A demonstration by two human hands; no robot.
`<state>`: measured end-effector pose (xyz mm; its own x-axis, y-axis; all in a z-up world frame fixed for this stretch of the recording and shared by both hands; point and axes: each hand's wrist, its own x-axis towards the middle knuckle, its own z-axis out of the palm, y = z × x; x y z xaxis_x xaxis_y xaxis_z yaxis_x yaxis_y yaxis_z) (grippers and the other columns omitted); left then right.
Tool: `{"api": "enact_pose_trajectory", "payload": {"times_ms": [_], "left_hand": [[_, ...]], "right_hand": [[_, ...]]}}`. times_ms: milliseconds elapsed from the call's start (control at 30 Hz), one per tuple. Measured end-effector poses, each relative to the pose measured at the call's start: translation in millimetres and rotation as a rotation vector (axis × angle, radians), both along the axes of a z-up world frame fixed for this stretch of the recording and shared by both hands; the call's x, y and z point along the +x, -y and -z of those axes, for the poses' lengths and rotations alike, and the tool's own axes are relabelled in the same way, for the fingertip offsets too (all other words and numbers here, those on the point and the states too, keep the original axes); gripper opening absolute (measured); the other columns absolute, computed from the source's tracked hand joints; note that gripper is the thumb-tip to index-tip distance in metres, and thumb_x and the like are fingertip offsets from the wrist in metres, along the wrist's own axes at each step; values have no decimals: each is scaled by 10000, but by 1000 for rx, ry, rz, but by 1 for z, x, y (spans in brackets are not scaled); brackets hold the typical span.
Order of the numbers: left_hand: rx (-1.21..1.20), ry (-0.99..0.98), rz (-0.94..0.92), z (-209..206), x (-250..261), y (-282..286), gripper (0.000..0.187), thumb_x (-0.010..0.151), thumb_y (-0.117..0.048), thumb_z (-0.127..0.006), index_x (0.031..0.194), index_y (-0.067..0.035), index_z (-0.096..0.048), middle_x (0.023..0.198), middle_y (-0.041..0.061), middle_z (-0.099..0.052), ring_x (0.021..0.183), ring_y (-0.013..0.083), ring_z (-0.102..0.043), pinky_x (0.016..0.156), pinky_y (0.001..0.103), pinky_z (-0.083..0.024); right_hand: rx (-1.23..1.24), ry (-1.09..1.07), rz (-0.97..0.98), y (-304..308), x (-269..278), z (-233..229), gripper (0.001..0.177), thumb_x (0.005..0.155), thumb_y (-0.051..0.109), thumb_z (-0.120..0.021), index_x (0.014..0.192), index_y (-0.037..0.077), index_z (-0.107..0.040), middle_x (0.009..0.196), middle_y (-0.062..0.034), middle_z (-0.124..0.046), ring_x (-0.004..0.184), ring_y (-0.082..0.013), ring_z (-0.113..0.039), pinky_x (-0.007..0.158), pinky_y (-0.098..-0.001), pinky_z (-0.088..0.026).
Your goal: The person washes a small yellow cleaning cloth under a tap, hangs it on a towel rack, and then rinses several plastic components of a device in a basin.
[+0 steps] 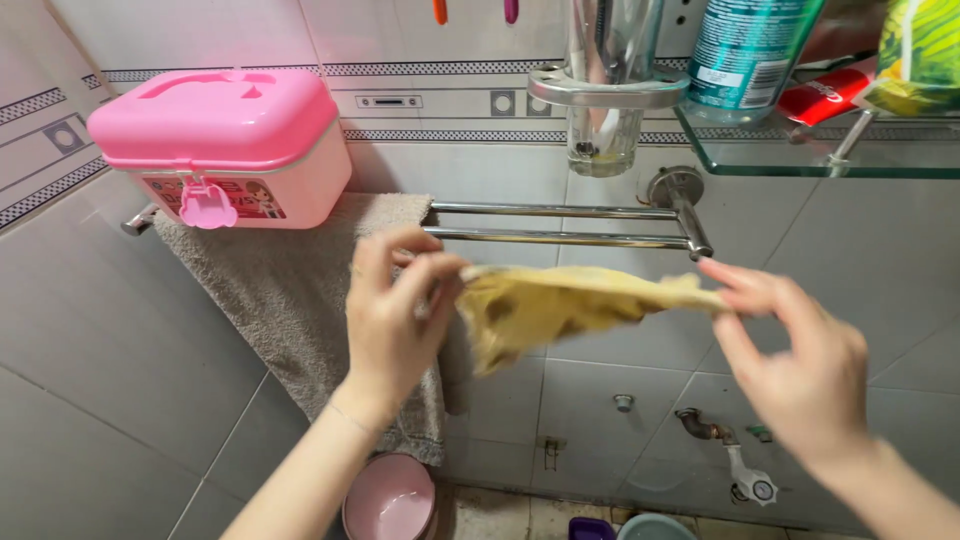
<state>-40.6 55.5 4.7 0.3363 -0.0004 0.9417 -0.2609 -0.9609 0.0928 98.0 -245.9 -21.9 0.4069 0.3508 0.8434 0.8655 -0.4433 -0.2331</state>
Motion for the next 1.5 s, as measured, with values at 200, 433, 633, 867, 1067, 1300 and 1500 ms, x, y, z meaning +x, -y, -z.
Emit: {"api": "enact_pose_trajectory", "payload": {"times_ms": [200,433,633,867,1067,1300,1500], "left_hand": [[47,-1293,55,89,-6,-21,99,855,-368,-689,889,-296,-748,790,-9,-755,763,278,-718,633,406,-492],[-136,-1165,123,66,-12,-33,119,839,-260,-679,931,-217,-741,818,17,-783,783,256,-738,684,369,-508],[-67,-856,-61,8,-13,-44,131,909,-299,-691,939,-195,-766,965,-45,-717,801,251,-698,613,412,-520],[-710,-679,-136,-52,29,-26,168,1002,-277,-482,955,-164,-596,625,24,-753,550,172,-733,600,312,-544],[-683,-277,82,-19,88,-30,258,979,-108,-416,1228,-65,-367,1002,350,-685,957,528,-693,820,603,-593],[-134,-706,-207,-18,86,-50,469,915,-345,-518,1310,-171,-335,892,148,-756,904,422,-724,823,537,-559],[-44,-956,-263,-28,97,-64,480,946,-481,-468,1334,-199,-447,1024,213,-751,1027,430,-714,918,537,-548]], "right_hand": [[-1023,-996,-257,21,43,107,281,837,216,-821,694,180,-582,640,92,-840,591,-25,-643,636,-197,-504],[-759,-947,-47,31,48,43,139,848,316,-815,788,206,-753,637,88,-877,593,-58,-644,640,-209,-482],[-508,-832,141,11,23,-20,125,787,282,-884,745,165,-873,543,-4,-691,430,-144,-521,577,-251,-433],[306,-904,-211,-50,45,-38,91,1015,71,-608,1068,-3,-601,853,-213,-673,660,-329,-684,635,-431,-600],[162,-270,-150,-84,70,-12,278,1012,95,-627,1279,20,-619,1220,-257,-677,1137,-391,-657,913,-483,-565],[-459,-377,127,-87,80,-34,316,1034,413,-503,1255,237,-646,997,-121,-787,1022,-343,-740,879,-461,-614],[-649,-558,60,-99,76,-66,487,1097,386,-361,1178,64,-717,986,-233,-789,958,-378,-773,848,-472,-639]]}}
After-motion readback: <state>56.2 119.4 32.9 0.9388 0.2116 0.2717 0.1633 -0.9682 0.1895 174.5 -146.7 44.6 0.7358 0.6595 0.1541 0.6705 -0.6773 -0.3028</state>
